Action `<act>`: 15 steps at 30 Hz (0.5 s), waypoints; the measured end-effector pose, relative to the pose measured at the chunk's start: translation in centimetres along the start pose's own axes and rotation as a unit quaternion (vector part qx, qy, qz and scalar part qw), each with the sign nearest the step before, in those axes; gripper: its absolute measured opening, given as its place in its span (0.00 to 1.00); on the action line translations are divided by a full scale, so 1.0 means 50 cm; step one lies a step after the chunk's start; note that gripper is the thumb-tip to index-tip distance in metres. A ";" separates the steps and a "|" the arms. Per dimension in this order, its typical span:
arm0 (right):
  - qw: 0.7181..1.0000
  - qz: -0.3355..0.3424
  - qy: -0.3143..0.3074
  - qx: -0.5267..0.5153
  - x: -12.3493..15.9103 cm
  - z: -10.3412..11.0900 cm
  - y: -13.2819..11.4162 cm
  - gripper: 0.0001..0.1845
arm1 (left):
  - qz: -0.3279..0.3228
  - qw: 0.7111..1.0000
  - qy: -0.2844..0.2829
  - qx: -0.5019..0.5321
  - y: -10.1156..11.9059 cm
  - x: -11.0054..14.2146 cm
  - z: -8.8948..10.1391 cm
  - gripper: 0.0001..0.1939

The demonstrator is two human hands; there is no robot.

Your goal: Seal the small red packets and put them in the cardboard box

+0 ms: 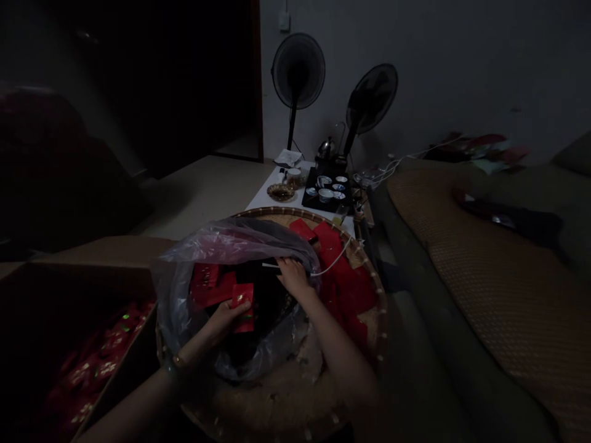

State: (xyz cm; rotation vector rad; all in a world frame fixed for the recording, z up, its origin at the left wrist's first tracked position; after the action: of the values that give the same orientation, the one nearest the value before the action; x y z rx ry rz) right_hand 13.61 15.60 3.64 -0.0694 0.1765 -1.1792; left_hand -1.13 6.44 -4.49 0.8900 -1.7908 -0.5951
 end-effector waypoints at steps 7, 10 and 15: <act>0.993 0.018 -0.112 -0.041 0.002 0.001 0.014 0.29 | -0.001 1.000 0.001 -0.010 0.004 0.002 -0.013 0.22; 0.988 0.032 -0.135 -0.070 0.002 -0.003 0.008 0.34 | 0.001 1.000 -0.002 -0.015 0.004 0.004 -0.017 0.23; 0.987 0.030 -0.127 -0.091 -0.001 0.011 0.009 0.43 | -0.003 1.000 0.005 -0.026 0.005 0.005 -0.014 0.24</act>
State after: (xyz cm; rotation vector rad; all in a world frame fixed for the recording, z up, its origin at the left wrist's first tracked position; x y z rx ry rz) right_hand 14.11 15.78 4.11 -0.3705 0.0600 -1.0816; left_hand -0.60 6.40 -3.93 0.8611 -1.7557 -0.6375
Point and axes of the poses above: each hand's wrist, its own x-axis away from the middle knuckle, its own z-axis out of the back of the hand, y = z × x, the point moved 10 cm from there along -x, towards the middle knuckle, and after that the axes turned 3 degrees about z, right-handed, at the moved point
